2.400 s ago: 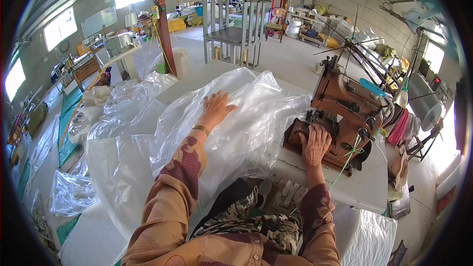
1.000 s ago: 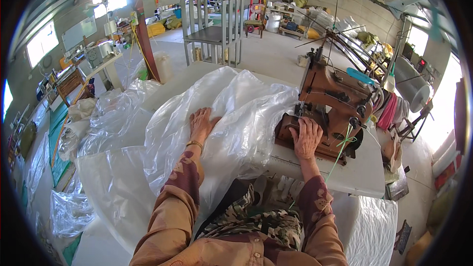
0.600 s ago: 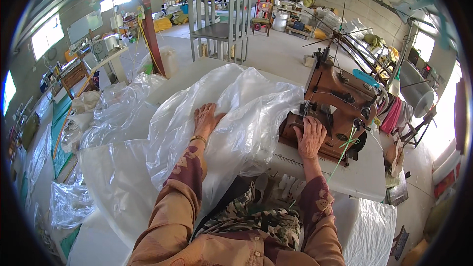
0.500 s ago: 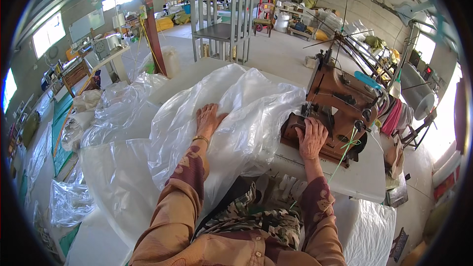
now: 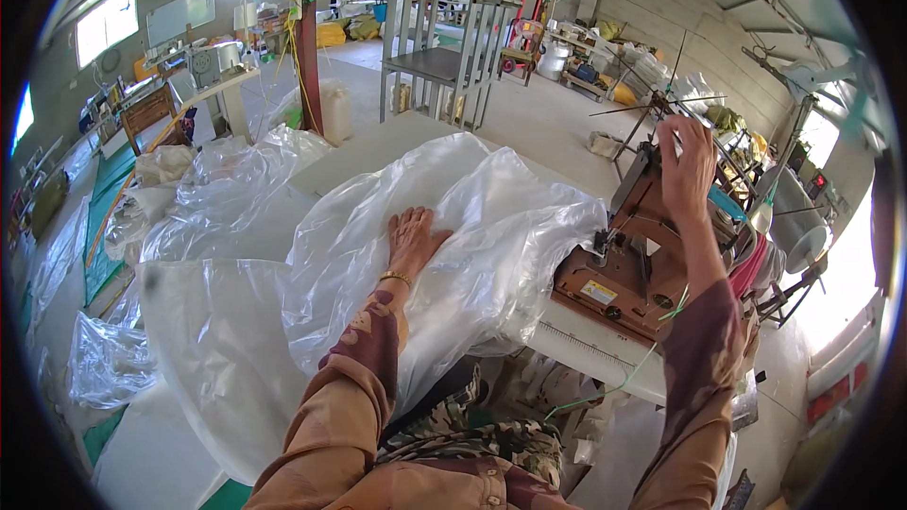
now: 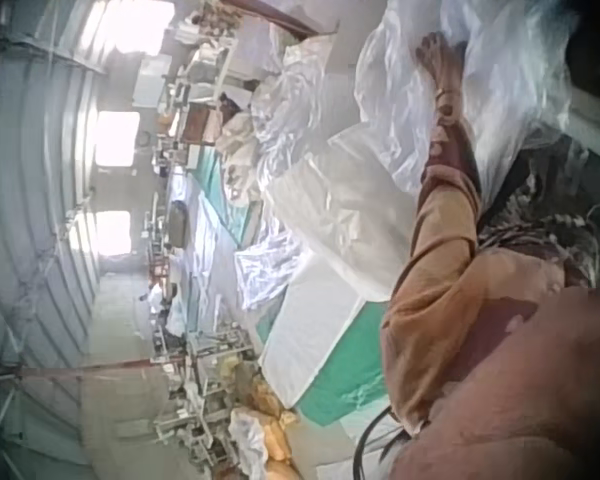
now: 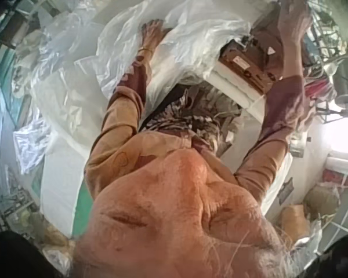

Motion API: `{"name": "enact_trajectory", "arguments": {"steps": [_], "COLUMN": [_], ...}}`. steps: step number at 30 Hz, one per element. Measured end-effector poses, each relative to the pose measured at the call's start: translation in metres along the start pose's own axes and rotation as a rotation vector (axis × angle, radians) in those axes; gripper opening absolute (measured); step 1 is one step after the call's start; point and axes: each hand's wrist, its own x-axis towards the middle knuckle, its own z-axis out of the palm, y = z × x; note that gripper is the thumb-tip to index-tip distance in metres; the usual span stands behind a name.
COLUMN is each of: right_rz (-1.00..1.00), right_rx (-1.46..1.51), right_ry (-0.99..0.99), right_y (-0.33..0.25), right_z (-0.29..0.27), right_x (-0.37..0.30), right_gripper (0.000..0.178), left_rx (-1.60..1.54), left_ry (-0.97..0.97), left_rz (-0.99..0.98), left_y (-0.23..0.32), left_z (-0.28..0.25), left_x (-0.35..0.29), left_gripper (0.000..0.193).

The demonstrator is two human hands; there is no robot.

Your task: The person aligns and sews large white plastic sheets using a sewing machine. They repeatedly fold the edges of the plastic, guide the material through the machine, and adjust the position to ensure straight stitching. The process involves handling the flexible plastic to maintain alignment during the sewing operation.

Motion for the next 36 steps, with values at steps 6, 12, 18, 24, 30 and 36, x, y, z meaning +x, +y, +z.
{"name": "enact_trajectory", "arguments": {"steps": [6,12,18,24,30,36], "right_rz": [0.235,0.209,-0.378,-0.048,0.13,0.37], "right_rx": [0.127,0.041,-0.58,-0.394,-0.26,-0.067], "right_ry": [-0.423,-0.725,-0.911,-0.833,-0.574,-0.441], "right_y": [0.054,0.07,0.112,0.065,0.078,0.082], "right_z": [0.046,0.057,0.078,0.064,0.058,0.049], "right_x": [0.034,0.06,0.076,0.07,0.062,0.062], "right_gripper": [0.042,0.043,0.022,0.022,0.027,0.032], "left_rx": [0.02,0.036,0.038,0.035,0.03,0.036], "left_ry": [0.069,0.037,0.048,0.034,0.04,0.011], "left_rz": [0.015,0.027,0.06,0.041,0.045,0.049], "left_y": [-0.006,-0.002,0.002,-0.007,-0.003,-0.004], "left_z": [0.009,0.004,0.004,0.003,0.01,0.01], "left_x": [0.001,0.001,0.003,0.004,0.004,0.007], "left_gripper": [0.059,0.057,0.057,0.055,0.055,0.054]}}
